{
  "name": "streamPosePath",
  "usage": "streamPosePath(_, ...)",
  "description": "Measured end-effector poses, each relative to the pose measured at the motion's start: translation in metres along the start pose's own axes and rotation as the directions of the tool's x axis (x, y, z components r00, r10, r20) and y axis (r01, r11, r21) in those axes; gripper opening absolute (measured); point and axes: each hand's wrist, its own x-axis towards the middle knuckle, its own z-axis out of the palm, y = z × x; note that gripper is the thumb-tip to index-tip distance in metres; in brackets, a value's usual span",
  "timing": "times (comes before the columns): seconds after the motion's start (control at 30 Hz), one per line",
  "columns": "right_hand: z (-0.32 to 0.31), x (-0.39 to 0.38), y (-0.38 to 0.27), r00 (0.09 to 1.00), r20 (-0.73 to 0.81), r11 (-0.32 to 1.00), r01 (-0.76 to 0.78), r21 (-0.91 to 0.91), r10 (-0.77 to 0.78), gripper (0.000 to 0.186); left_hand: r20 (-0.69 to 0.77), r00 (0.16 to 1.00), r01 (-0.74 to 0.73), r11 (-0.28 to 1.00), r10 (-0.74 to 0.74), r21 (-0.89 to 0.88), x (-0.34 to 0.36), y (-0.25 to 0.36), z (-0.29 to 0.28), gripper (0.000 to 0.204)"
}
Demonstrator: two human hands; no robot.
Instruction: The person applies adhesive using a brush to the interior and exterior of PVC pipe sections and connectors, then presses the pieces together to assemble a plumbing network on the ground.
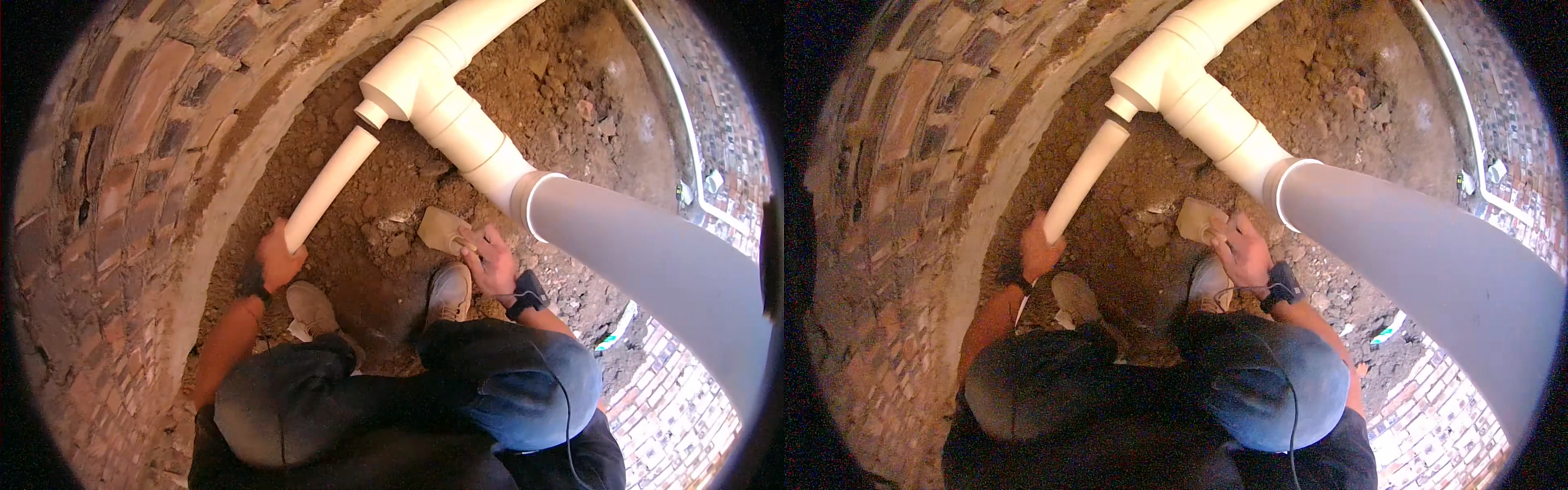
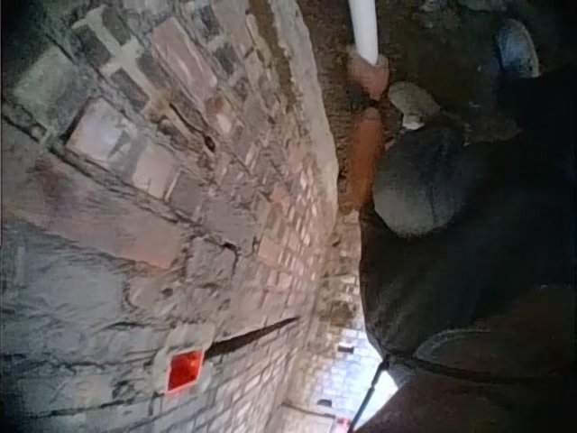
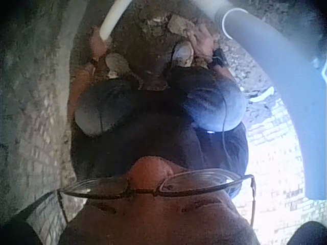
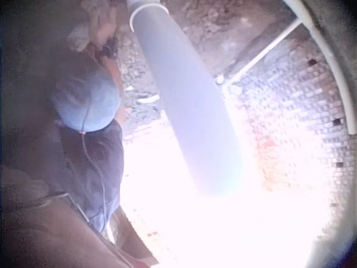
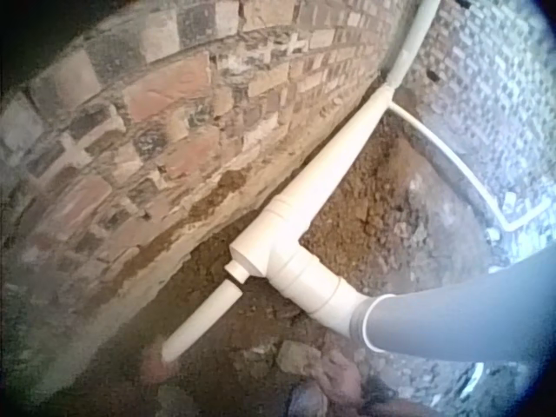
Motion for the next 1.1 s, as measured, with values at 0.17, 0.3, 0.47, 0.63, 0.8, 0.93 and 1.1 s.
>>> streamPosePath(0.17,-0.027,-0.011,-0.012,0.999,-0.047,0.991,0.022,0.135,-0.016,0.027,0.192,0.98,0.06,0.997,-0.049,-0.049,-0.009,0.032,-0.054,0.074)
streamPosePath(0.3,-0.032,-0.01,-0.009,0.989,-0.148,0.993,-0.013,0.119,0.03,0.021,0.274,0.961,0.074,0.99,-0.038,-0.121,-0.013,0.029,-0.068,0.071)
streamPosePath(0.47,-0.037,-0.01,-0.01,0.947,-0.193,0.939,-0.196,0.282,0.256,0.023,0.296,0.954,0.03,0.968,0.047,-0.25,-0.012,0.03,-0.064,0.071)
streamPosePath(0.63,-0.042,-0.018,-0.01,0.931,-0.234,0.928,-0.199,0.314,0.279,0.021,0.35,0.935,0.087,0.926,0.051,-0.367,-0.018,0.029,-0.062,0.069)
streamPosePath(0.8,-0.049,-0.021,-0.029,0.973,-0.182,0.984,-0.12,0.133,0.143,0.019,0.325,0.945,0.1,0.917,0.033,-0.385,-0.028,0.055,-0.074,0.069)
streamPosePath(0.93,-0.042,-0.02,-0.032,0.983,-0.174,0.996,0.071,0.045,-0.062,0.018,0.228,0.973,0.026,0.964,0.037,-0.265,-0.04,0.058,-0.074,0.067)
streamPosePath(1.1,-0.049,-0.022,-0.041,0.974,-0.223,0.995,-0.015,0.096,0.037,0.018,0.139,0.99,-0.004,0.986,0.027,-0.167,-0.065,0.041,-0.079,0.066)
